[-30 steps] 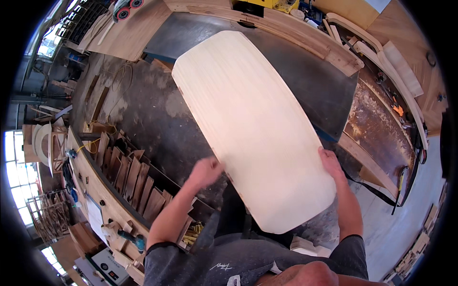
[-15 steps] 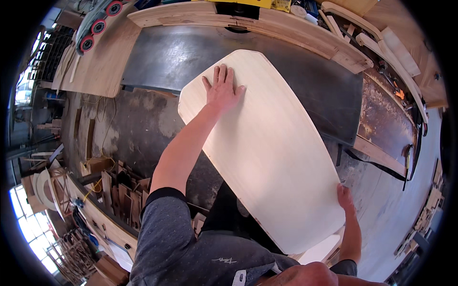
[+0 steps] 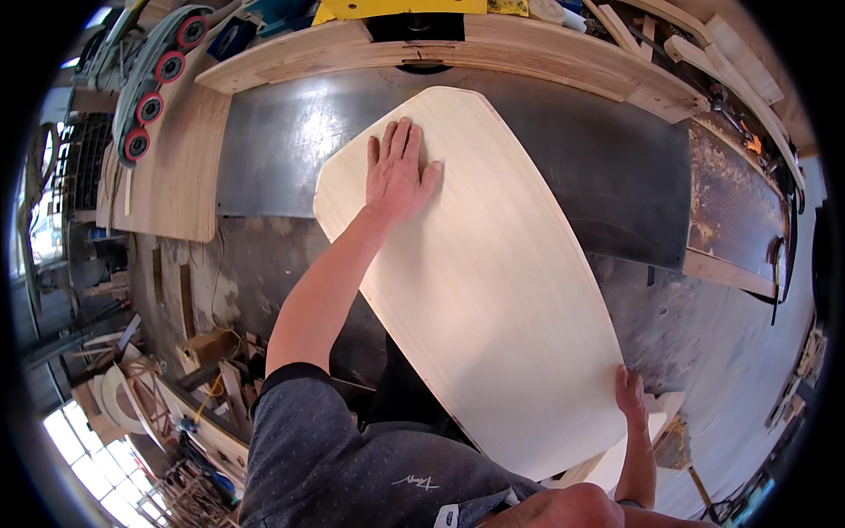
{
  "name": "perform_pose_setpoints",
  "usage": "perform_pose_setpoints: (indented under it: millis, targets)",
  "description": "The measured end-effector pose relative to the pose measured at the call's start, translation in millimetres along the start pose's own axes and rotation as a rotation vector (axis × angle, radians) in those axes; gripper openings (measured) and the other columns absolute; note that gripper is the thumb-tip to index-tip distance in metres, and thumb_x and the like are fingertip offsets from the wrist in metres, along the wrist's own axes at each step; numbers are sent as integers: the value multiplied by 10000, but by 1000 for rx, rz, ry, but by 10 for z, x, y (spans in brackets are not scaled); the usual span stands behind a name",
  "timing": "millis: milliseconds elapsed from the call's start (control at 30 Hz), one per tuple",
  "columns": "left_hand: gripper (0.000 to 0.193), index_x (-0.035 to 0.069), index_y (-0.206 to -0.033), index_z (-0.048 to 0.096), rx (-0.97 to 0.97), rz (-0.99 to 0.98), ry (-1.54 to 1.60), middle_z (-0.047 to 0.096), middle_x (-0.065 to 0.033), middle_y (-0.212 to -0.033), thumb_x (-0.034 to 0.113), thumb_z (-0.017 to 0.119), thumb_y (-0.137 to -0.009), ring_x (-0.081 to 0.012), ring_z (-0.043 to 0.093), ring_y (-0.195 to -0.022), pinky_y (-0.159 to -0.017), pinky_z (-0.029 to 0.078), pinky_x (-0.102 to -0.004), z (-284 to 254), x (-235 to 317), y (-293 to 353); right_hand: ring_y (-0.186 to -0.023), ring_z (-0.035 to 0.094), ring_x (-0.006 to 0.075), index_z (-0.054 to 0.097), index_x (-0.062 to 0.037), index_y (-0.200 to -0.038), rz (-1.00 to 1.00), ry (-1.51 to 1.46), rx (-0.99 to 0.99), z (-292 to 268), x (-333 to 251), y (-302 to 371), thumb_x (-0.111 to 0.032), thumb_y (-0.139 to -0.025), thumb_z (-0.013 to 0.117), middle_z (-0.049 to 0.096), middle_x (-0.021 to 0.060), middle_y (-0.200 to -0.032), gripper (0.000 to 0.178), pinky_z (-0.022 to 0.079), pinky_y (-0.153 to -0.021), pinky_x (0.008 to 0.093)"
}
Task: The person assembles a wooden chair seat by hammering a frame onto a base and then attaching a white seat panel. They use a hammer to secure the components and a nail gun to fasten the seat panel to the frame. The person flips the assembly to check the fit and alignment of the parts.
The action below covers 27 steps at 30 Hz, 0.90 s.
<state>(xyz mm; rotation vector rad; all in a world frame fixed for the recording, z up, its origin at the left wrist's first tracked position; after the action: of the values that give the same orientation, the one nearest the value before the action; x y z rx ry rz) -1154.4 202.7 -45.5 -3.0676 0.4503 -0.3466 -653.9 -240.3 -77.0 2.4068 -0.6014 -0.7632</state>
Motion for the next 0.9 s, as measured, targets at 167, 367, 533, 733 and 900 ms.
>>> perform_pose_setpoints:
  millis: [167, 367, 533, 733, 900]
  targets:
    - [762, -11, -1559, 383, -35, 65, 32, 308, -176, -1657, 442, 576, -977, -377, 252, -1544, -1259, 152, -572, -54, -167, -147, -785, 572, 558, 612, 62, -850, 109, 14, 42, 303, -244, 204, -391, -1077, 423, 609, 333, -797, 540, 408, -652, 568]
    - [766, -4, -1562, 385, -34, 138, 33, 323, -172, -1649, 447, 580, -975, -381, 274, -1535, -1250, 158, -595, -92, -327, -344, -743, 579, 531, 628, 43, -830, 80, -8, 110, 672, -393, 422, -352, -1075, 410, 623, 308, -771, 513, 415, -641, 561]
    - [774, -5, -1564, 384, -33, 157, 29, 321, -165, -1652, 455, 579, -972, -377, 268, -1539, -1249, 155, -601, -97, -433, -447, -716, 565, 527, 606, 45, -799, 98, -44, 160, 702, -647, 411, -349, -1079, 412, 603, 302, -747, 521, 401, -616, 559]
    - [769, -7, -1557, 396, -36, 142, 24, 329, -163, -1651, 457, 578, -972, -373, 272, -1540, -1249, 154, -604, -118, -469, -486, -882, 566, 503, 623, 41, -1004, 234, 1, -12, 677, -543, 384, -384, -1105, 387, 621, 315, -933, 496, 432, -768, 568]
    - [769, -13, -1552, 402, -27, 138, 42, 325, -169, -1656, 451, 588, -967, -376, 258, -1549, -1247, 153, -608, -109, -483, -534, -968, 564, 507, 610, 49, -1069, 291, 42, -51, 656, -401, 335, -378, -1105, 412, 622, 321, -1034, 472, 443, -833, 568]
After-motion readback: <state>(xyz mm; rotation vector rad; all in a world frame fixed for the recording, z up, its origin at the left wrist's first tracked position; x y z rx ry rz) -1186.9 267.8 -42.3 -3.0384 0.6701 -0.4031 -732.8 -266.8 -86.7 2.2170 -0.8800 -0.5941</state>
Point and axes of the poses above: each hand's wrist, its own y-axis away from the middle knuckle, its own z-axis out of the palm, x = y × z, the point moved 6 cm from there along -y, towards the middle knuckle
